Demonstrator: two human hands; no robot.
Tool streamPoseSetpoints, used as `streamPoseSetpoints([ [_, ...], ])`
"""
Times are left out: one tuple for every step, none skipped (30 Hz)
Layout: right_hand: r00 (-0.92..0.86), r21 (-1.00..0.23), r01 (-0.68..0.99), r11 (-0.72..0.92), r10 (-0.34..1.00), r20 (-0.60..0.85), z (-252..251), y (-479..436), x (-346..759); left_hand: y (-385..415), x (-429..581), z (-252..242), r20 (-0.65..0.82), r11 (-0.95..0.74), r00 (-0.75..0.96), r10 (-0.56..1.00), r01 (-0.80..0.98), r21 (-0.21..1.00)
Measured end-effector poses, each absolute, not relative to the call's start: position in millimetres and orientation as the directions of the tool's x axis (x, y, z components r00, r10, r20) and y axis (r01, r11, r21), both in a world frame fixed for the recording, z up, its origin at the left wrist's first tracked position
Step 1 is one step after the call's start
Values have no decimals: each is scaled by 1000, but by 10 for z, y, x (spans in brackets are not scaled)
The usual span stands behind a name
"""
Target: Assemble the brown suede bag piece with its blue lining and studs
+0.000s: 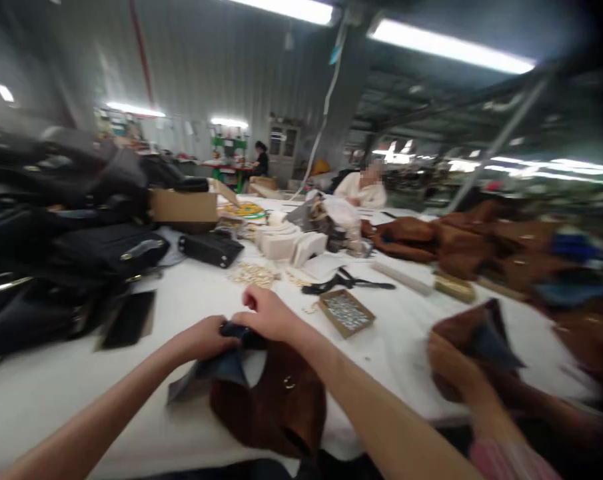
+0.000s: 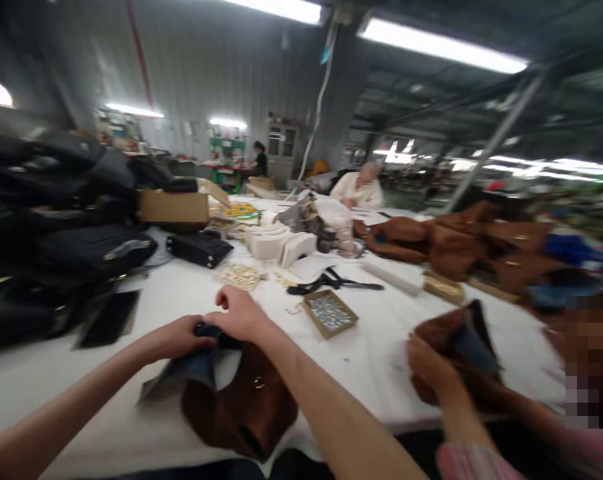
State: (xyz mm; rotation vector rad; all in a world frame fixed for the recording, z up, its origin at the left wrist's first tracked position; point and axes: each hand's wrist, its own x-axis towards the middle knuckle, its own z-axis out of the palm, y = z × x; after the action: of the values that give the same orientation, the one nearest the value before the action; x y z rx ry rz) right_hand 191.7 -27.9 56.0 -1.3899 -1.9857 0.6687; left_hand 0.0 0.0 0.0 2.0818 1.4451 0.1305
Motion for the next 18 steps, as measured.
streamPoseSetpoints([
  [-244, -804, 547, 230, 964, 110, 545, -323, 1944, -21, -162, 2, -256, -214, 376, 891, 842, 496],
  [-255, -862, 493, 121, 967, -11, 531, -371, 1985, -29, -242, 15, -242, -226, 375, 895, 848, 479],
  [-292, -891, 454, 31, 949, -116, 519, -426, 2029, -29, -259, 38, -212, -246, 380, 900, 846, 472],
  [-327, -900, 433, -48, 922, -207, 503, -486, 2072, -28, -232, 68, -179, -278, 399, 899, 838, 469],
  [-351, -898, 427, -104, 896, -271, 481, -543, 2107, -32, -182, 103, -157, -309, 421, 893, 829, 466],
  [-362, -895, 427, -133, 881, -303, 450, -590, 2136, -43, -125, 139, -152, -334, 445, 882, 821, 463],
  [-358, -892, 430, -142, 879, -313, 407, -619, 2157, -62, -72, 172, -160, -354, 470, 868, 813, 462],
  [-345, -887, 437, -146, 884, -315, 355, -629, 2173, -83, -30, 200, -178, -367, 489, 854, 808, 460],
  [-322, -884, 444, -145, 895, -308, 297, -619, 2184, -103, 1, 220, -200, -371, 500, 843, 809, 456],
  [-296, -882, 449, -145, 907, -300, 238, -595, 2191, -118, 24, 236, -220, -367, 496, 840, 817, 444],
  [-272, -878, 455, -147, 916, -295, 180, -563, 2193, -128, 40, 250, -238, -357, 483, 843, 832, 425],
  [-254, -872, 469, -143, 923, -288, 126, -528, 2190, -131, 54, 265, -255, -346, 465, 848, 849, 399],
  [-243, -859, 499, -119, 932, -270, 77, -497, 2183, -130, 65, 285, -266, -342, 453, 851, 862, 373],
  [-243, -835, 545, -73, 940, -241, 31, -472, 2173, -126, 71, 310, -282, -347, 453, 846, 869, 353],
  [-250, -800, 600, -13, 947, -203, -12, -454, 2161, -122, 71, 340, -298, -362, 469, 831, 864, 351],
  [-262, -760, 648, 47, 951, -165, -56, -443, 2150, -120, 59, 371, -308, -390, 509, 804, 842, 374],
  [-279, -731, 675, 97, 951, -131, -104, -439, 2142, -120, 35, 398, -302, -427, 569, 765, 799, 423],
  [-297, -725, 677, 125, 948, -114, -156, -437, 2138, -123, -6, 417, -278, -461, 633, 722, 741, 489],
])
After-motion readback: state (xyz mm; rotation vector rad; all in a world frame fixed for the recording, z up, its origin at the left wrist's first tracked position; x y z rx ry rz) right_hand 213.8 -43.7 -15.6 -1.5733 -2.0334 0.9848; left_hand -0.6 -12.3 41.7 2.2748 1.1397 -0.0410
